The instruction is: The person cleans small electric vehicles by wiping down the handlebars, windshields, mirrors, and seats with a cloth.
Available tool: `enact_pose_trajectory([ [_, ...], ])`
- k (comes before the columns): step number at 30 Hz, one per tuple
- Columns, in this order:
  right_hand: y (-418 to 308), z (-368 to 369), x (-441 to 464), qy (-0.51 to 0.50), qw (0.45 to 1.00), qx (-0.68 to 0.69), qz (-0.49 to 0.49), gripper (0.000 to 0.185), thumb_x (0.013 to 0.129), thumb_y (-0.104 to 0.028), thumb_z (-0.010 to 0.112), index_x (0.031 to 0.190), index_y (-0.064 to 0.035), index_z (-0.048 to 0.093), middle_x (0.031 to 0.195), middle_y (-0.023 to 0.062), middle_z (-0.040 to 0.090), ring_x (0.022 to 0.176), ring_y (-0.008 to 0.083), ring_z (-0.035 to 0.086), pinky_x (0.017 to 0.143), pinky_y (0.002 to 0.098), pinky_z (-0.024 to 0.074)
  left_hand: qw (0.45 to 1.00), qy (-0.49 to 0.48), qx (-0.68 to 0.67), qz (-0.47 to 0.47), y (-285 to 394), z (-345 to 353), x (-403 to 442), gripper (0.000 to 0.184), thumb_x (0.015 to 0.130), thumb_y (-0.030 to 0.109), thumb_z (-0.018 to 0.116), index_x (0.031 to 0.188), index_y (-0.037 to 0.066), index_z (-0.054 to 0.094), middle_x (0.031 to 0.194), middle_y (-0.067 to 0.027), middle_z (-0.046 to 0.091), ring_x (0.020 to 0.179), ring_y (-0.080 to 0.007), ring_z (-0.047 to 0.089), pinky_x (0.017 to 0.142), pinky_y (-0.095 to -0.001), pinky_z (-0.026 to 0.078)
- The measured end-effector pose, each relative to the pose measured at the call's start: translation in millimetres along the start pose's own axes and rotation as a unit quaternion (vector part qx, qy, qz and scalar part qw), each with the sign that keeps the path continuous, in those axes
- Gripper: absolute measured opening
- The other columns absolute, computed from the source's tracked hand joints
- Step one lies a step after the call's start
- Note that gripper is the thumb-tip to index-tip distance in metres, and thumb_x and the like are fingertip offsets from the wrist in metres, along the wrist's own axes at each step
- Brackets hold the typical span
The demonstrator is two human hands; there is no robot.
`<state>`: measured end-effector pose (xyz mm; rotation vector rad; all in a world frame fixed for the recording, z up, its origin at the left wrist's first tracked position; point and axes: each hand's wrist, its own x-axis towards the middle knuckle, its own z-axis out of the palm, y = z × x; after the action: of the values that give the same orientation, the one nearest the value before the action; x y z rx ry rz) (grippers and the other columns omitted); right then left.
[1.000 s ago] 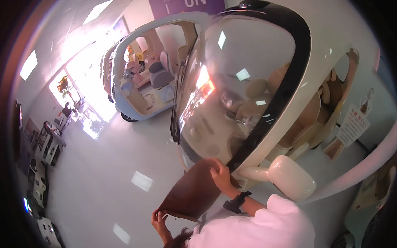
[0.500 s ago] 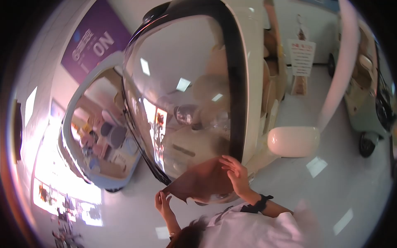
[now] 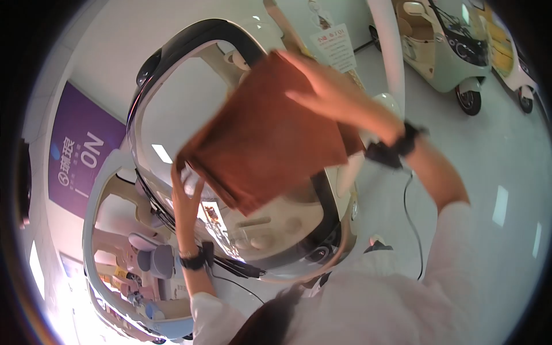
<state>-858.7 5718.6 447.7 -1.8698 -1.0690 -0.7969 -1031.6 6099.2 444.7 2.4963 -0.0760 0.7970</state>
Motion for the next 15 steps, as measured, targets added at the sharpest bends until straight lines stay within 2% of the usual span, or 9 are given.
enact_pose_trajectory([
  [1, 6, -2, 27, -0.011, 0.999, -0.020, -0.027, 0.079, 0.091, -0.023, 0.072, 0.155, -0.0042, 0.030, 0.153, 0.0217, 0.043, 0.137, 0.0365, 0.047, 0.113, 0.0414, 0.0404, 0.996, -0.003, 0.087, 0.034, 9, -3, 24, 0.097, 0.087, 0.022, 0.077, 0.159, 0.002, 0.014, 0.155, -0.0286, 0.036, 0.143, -0.0415, 0.039, 0.116, -0.0473, 0.037],
  [2, 14, -1, 54, -0.022, 0.997, -0.041, -0.055, 0.084, 0.090, -0.024, 0.074, 0.157, -0.0040, 0.027, 0.156, 0.0236, 0.039, 0.141, 0.0368, 0.043, 0.116, 0.0407, 0.0366, 0.981, 0.014, 0.146, 0.128, 5, -3, 50, 0.100, 0.087, 0.023, 0.078, 0.158, -0.001, 0.012, 0.157, -0.0316, 0.030, 0.146, -0.0446, 0.031, 0.119, -0.0471, 0.031],
  [3, 28, 4, 80, -0.037, 0.994, -0.085, -0.059, 0.088, 0.089, -0.026, 0.075, 0.157, -0.0021, 0.025, 0.156, 0.0247, 0.038, 0.141, 0.0374, 0.042, 0.116, 0.0411, 0.0364, 0.975, 0.022, 0.184, 0.126, 7, -1, 71, 0.097, 0.090, 0.032, 0.074, 0.157, -0.005, 0.013, 0.157, -0.0333, 0.028, 0.148, -0.0461, 0.027, 0.120, -0.0474, 0.029],
  [4, 43, 11, 103, -0.053, 0.988, -0.128, -0.064, 0.092, 0.087, -0.029, 0.076, 0.157, -0.0002, 0.023, 0.156, 0.0259, 0.037, 0.142, 0.0379, 0.041, 0.117, 0.0414, 0.0361, 0.977, 0.017, 0.179, 0.117, 0, 3, 95, 0.097, 0.091, 0.036, 0.071, 0.156, -0.006, 0.014, 0.157, -0.0336, 0.029, 0.147, -0.0462, 0.028, 0.120, -0.0477, 0.030],
  [6, 67, 25, 143, -0.111, 0.977, -0.173, -0.051, 0.103, 0.085, -0.042, 0.078, 0.156, 0.0047, 0.020, 0.158, 0.0276, 0.032, 0.145, 0.0382, 0.037, 0.118, 0.0415, 0.0341, 0.981, 0.008, 0.172, 0.095, -27, 11, 139, 0.098, 0.093, 0.046, 0.067, 0.155, -0.008, 0.015, 0.156, -0.0341, 0.029, 0.146, -0.0465, 0.029, 0.119, -0.0481, 0.031],
  [9, 98, 49, 194, -0.150, 0.968, -0.201, 0.018, 0.113, 0.081, -0.055, 0.077, 0.156, 0.0074, 0.019, 0.161, 0.0271, 0.026, 0.148, 0.0377, 0.031, 0.120, 0.0417, 0.0304, 0.937, 0.062, 0.315, 0.137, -52, 16, 181, 0.099, 0.094, 0.055, 0.061, 0.153, -0.011, 0.018, 0.155, -0.0351, 0.031, 0.145, -0.0475, 0.031, 0.118, -0.0490, 0.032],
  [12, 99, 50, 240, -0.179, 0.964, -0.179, 0.075, 0.121, 0.077, -0.064, 0.076, 0.156, 0.0080, 0.018, 0.164, 0.0263, 0.019, 0.151, 0.0356, 0.024, 0.122, 0.0402, 0.0265, 0.927, 0.051, 0.338, 0.152, -68, -13, 236, 0.098, 0.095, 0.058, 0.059, 0.152, -0.012, 0.021, 0.153, -0.0354, 0.032, 0.142, -0.0501, 0.034, 0.116, -0.0497, 0.034],
  [14, 107, 63, 264, -0.147, 0.972, -0.178, 0.051, 0.110, 0.082, -0.063, 0.069, 0.154, 0.0084, 0.026, 0.156, 0.0271, 0.035, 0.141, 0.0413, 0.039, 0.117, 0.0438, 0.0332, 0.941, 0.010, 0.327, 0.083, -70, -32, 274, 0.075, 0.101, 0.038, 0.055, 0.156, -0.003, 0.024, 0.152, -0.0434, 0.026, 0.138, -0.0569, 0.036, 0.113, -0.0542, 0.037],
  [15, 112, 68, 283, -0.162, 0.968, -0.177, 0.072, 0.111, 0.087, -0.068, 0.059, 0.155, 0.0101, 0.018, 0.161, 0.0297, 0.022, 0.151, 0.0374, 0.024, 0.123, 0.0437, 0.0226, 0.866, 0.000, 0.464, 0.185, -109, -44, 309, 0.068, 0.101, 0.029, 0.053, 0.157, 0.004, 0.025, 0.150, -0.0452, 0.026, 0.136, -0.0599, 0.036, 0.112, -0.0556, 0.039],
])
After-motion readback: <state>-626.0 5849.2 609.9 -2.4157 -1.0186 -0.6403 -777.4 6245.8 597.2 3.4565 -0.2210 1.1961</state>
